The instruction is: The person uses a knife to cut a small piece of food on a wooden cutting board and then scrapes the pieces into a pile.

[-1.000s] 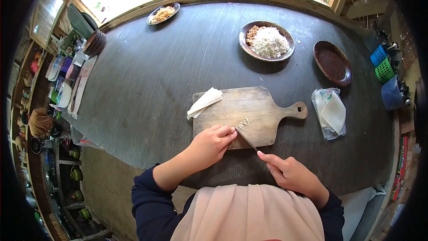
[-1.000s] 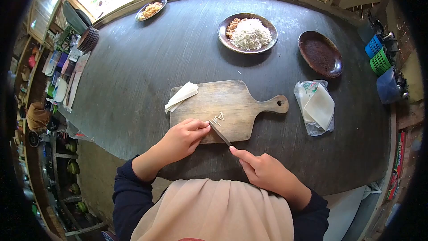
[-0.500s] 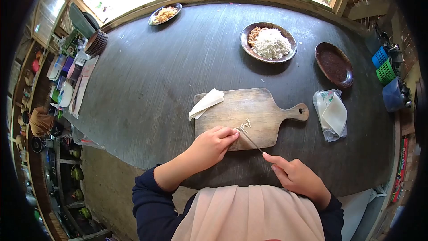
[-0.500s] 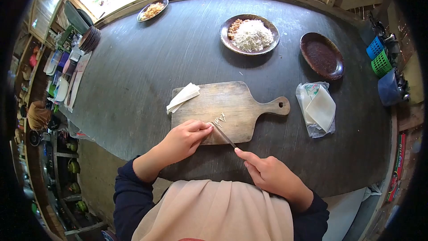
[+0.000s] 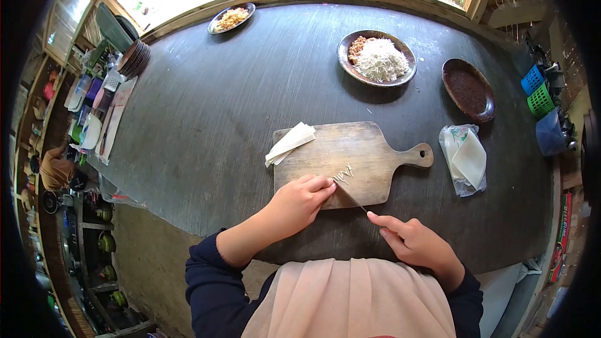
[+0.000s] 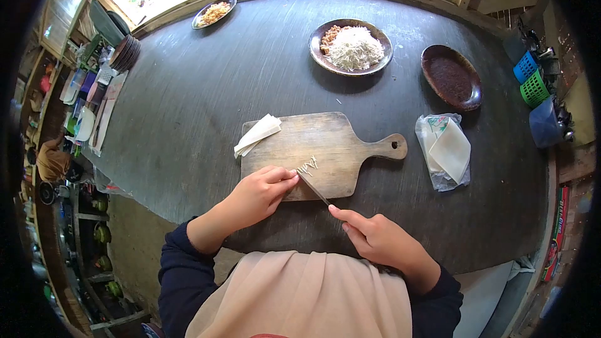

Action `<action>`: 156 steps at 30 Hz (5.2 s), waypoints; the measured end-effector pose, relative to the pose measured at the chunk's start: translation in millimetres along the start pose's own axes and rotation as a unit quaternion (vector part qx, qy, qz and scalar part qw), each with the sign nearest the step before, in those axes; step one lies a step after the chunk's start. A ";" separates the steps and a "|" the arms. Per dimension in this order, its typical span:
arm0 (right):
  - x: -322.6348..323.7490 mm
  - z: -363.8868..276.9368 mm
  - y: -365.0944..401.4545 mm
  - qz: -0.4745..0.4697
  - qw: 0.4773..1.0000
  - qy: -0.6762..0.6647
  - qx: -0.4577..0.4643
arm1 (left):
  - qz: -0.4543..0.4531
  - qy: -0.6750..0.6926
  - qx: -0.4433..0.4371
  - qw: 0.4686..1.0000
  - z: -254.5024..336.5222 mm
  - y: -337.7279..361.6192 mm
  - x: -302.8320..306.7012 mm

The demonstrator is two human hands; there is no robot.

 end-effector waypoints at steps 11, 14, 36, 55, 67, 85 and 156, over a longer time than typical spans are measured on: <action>-6.1 3.8 -4.9 0.009 0.999 -0.047 -0.021 | -0.002 -0.015 -0.006 1.000 0.7 -1.7 -2.5; -5.1 2.8 -1.9 0.008 0.999 -0.035 -0.012 | -0.003 -0.015 -0.007 1.000 0.2 -1.9 -1.9; -7.1 1.4 4.1 0.042 0.999 -0.024 0.019 | 0.008 0.005 0.001 1.000 -0.7 -2.3 -2.6; -10.4 3.4 2.8 0.041 0.998 -0.038 0.032 | 0.010 -0.001 -0.003 1.000 -1.9 -1.5 -3.0; -5.5 4.3 1.7 0.027 0.999 -0.037 0.021 | 0.009 0.005 -0.002 1.000 -1.9 -1.8 -2.7; -7.7 9.0 -9.0 -0.017 0.993 -0.112 -0.040 | -0.039 -0.089 0.049 0.994 6.3 -5.1 -6.1; -7.8 1.1 -5.4 -0.002 0.998 -0.048 0.030 | -0.015 0.032 -0.023 0.999 -6.3 -6.4 5.0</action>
Point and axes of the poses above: each hand's wrist, its own y-axis away from the middle knuckle, its own x-axis out of the back of the hand, z = x × y, the point moved 7 cm from there along -y, towards the middle knuckle
